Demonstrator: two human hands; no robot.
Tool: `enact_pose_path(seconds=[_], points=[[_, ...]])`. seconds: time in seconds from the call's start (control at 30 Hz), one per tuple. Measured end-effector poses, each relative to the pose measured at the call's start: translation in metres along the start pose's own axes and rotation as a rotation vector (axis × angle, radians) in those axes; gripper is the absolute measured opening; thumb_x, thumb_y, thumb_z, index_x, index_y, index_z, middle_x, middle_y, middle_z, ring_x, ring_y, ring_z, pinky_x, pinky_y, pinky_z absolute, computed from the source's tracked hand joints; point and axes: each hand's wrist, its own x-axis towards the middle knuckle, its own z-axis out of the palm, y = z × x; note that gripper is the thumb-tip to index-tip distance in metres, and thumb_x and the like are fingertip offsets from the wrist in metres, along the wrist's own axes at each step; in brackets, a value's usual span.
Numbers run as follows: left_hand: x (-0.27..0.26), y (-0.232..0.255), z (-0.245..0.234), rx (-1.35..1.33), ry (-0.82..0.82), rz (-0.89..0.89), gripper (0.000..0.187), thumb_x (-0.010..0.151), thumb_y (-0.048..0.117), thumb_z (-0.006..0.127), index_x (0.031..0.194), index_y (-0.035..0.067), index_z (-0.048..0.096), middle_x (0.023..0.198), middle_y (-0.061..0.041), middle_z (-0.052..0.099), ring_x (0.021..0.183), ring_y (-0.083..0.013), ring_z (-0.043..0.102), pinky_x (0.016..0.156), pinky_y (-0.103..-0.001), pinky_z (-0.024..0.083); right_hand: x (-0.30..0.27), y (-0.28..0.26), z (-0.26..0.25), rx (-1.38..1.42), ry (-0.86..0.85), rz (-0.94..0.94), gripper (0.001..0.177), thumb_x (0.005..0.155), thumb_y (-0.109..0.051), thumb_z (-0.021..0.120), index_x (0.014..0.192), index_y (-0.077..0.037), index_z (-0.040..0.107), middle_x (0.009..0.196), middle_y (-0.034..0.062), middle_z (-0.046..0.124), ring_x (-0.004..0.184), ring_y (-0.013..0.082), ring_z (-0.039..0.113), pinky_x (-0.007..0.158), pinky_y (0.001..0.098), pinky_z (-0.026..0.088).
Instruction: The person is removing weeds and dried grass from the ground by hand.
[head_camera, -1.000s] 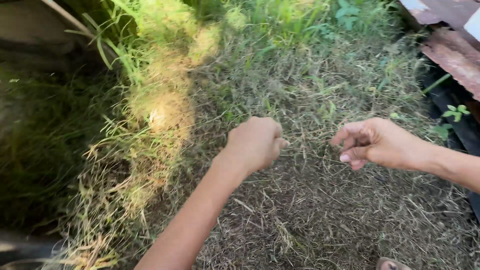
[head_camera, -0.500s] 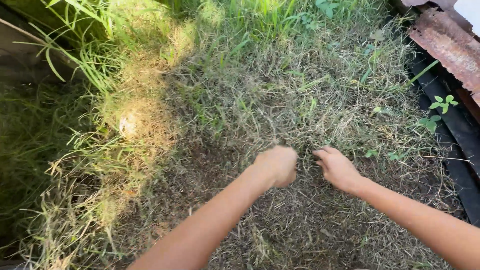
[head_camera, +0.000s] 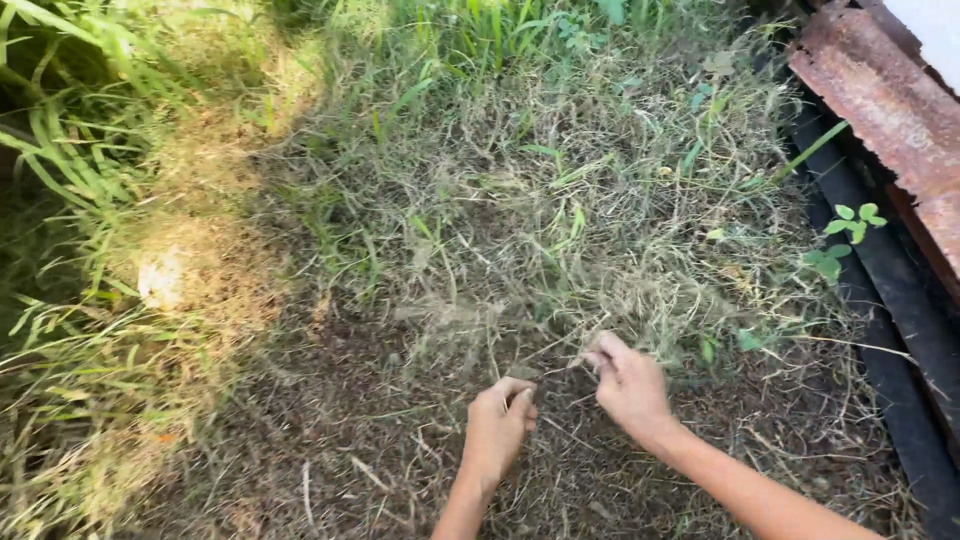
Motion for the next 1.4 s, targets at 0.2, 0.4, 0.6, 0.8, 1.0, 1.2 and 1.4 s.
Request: enact_pose_path(seconds=[0.2,0.4,0.6,0.8,1.0,1.2,1.4], points=[[0.019,0.014,0.050,-0.020,0.040,0.172,0.020,0.096,0.008,0.060,0.110,0.006,0.073,0.077,-0.006,0.074,0.067,-0.0097,0.069,0.064,-0.027,0.057,-0.043,0.065,-0.031,0.259,0.179,0.120,0.017,0.096,-0.019,0.058,0.101,-0.005,0.067,0.077,0.0106,0.070,0.065,0.0194,0.065,0.060,0.0326,0.051],[0.046,0.007,0.079,0.170,0.211,0.454,0.015,0.093,0.007,0.064,0.103,0.002,0.074,0.087,-0.012,0.076,0.077,-0.0172,0.070,0.069,-0.034,0.056,-0.097,0.127,0.042,1.327,0.225,0.911,0.023,0.103,-0.015,0.054,0.104,0.007,0.060,0.079,0.0083,0.065,0.074,0.0188,0.066,0.076,0.0373,0.055],[0.080,0.035,0.087,0.080,0.270,0.156,0.023,0.101,0.018,0.059,0.119,0.004,0.063,0.101,-0.020,0.074,0.085,-0.0330,0.072,0.071,-0.040,0.055,-0.088,0.090,-0.012,0.339,0.113,0.284,0.015,0.100,-0.019,0.056,0.102,-0.008,0.065,0.065,0.0058,0.064,0.057,0.0127,0.050,0.054,0.0322,0.045],[0.114,0.064,0.107,0.857,0.230,0.067,0.036,0.093,0.017,0.060,0.128,0.006,0.054,0.128,-0.018,0.056,0.085,-0.0252,0.069,0.070,-0.039,0.058,-0.092,0.136,0.033,-0.061,0.145,0.142,0.018,0.096,-0.028,0.056,0.101,-0.013,0.064,0.072,0.0042,0.074,0.060,0.0184,0.070,0.055,0.0361,0.053],[0.208,-0.019,0.167,0.235,0.261,0.222,0.019,0.093,-0.001,0.061,0.111,0.001,0.055,0.126,-0.018,0.055,0.104,-0.0180,0.056,0.087,-0.031,0.050,-0.091,0.140,0.041,-0.164,0.198,0.031,0.024,0.097,-0.032,0.050,0.097,-0.012,0.064,0.075,0.0074,0.074,0.065,0.0215,0.073,0.063,0.0405,0.060],[0.147,0.067,0.164,0.205,0.188,0.568,0.038,0.093,-0.001,0.054,0.131,-0.007,0.050,0.113,-0.024,0.064,0.087,-0.0297,0.065,0.074,-0.041,0.060,-0.090,0.122,0.033,-0.153,0.153,0.132,0.024,0.098,-0.028,0.048,0.095,-0.013,0.067,0.070,0.0061,0.072,0.063,0.0203,0.074,0.068,0.0414,0.061],[0.176,0.065,0.170,-0.032,-0.044,0.117,0.039,0.100,0.005,0.050,0.138,0.014,0.057,0.102,-0.014,0.066,0.071,-0.0253,0.059,0.061,-0.039,0.053,-0.091,0.143,0.052,-0.232,0.223,0.097,0.023,0.095,-0.033,0.054,0.092,-0.014,0.067,0.068,0.0067,0.071,0.065,0.0215,0.074,0.070,0.0432,0.062]])
